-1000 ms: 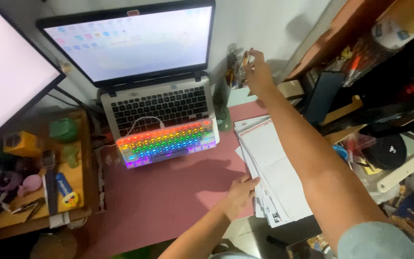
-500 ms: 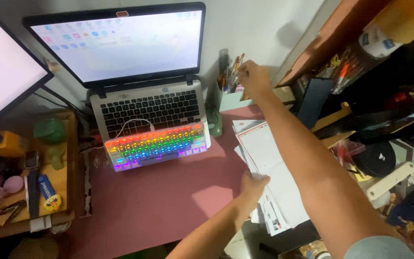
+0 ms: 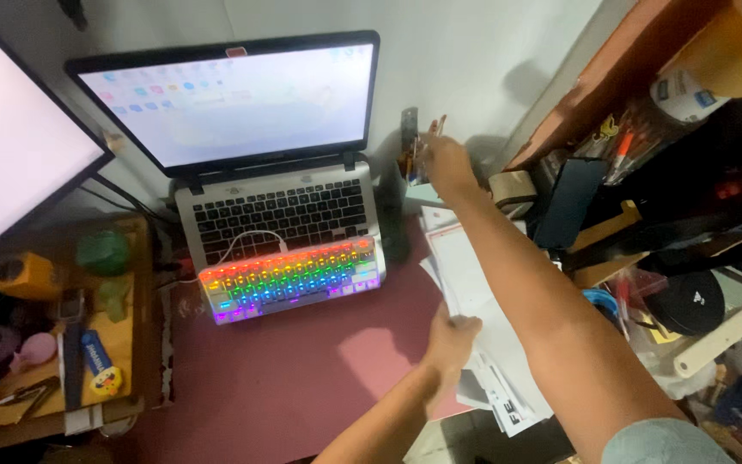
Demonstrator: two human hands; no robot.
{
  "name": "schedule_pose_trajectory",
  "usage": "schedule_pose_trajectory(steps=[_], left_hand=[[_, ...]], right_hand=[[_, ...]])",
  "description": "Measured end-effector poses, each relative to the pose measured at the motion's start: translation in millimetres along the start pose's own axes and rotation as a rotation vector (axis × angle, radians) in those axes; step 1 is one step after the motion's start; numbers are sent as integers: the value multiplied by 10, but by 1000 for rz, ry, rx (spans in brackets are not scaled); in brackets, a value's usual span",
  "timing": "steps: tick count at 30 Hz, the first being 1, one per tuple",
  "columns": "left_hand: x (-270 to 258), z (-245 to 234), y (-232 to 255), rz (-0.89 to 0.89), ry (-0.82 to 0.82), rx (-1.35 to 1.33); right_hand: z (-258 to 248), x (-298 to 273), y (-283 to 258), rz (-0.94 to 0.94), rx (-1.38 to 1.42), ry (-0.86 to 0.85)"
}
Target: The person sorts through a stack of documents on a desk, picking them up one by one and arranging them into different piles.
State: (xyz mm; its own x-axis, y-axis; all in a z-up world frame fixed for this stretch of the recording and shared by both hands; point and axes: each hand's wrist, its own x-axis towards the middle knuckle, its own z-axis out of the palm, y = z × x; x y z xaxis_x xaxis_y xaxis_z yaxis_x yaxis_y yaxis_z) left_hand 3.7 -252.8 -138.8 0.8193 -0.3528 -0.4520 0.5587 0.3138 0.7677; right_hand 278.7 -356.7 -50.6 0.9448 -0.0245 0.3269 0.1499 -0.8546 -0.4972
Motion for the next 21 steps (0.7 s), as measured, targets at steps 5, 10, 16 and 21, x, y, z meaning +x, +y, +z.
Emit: schedule_pose_trajectory(steps=[5,10,16,21], left_hand=[[-124,-475,349,131,95,68],[-701,-1093,1013,102,159,97],[-1357,-1729,1616,120,49,18],[-1362,-2190,1459,296,-39,145]], right_hand=[[-45,-59,89,-382,-714,-65],[-714,-749,-359,-17,11,10],[-1026,-1649,-1082,507,138,-530],[-913,-2095,-1276,492,794,-580]])
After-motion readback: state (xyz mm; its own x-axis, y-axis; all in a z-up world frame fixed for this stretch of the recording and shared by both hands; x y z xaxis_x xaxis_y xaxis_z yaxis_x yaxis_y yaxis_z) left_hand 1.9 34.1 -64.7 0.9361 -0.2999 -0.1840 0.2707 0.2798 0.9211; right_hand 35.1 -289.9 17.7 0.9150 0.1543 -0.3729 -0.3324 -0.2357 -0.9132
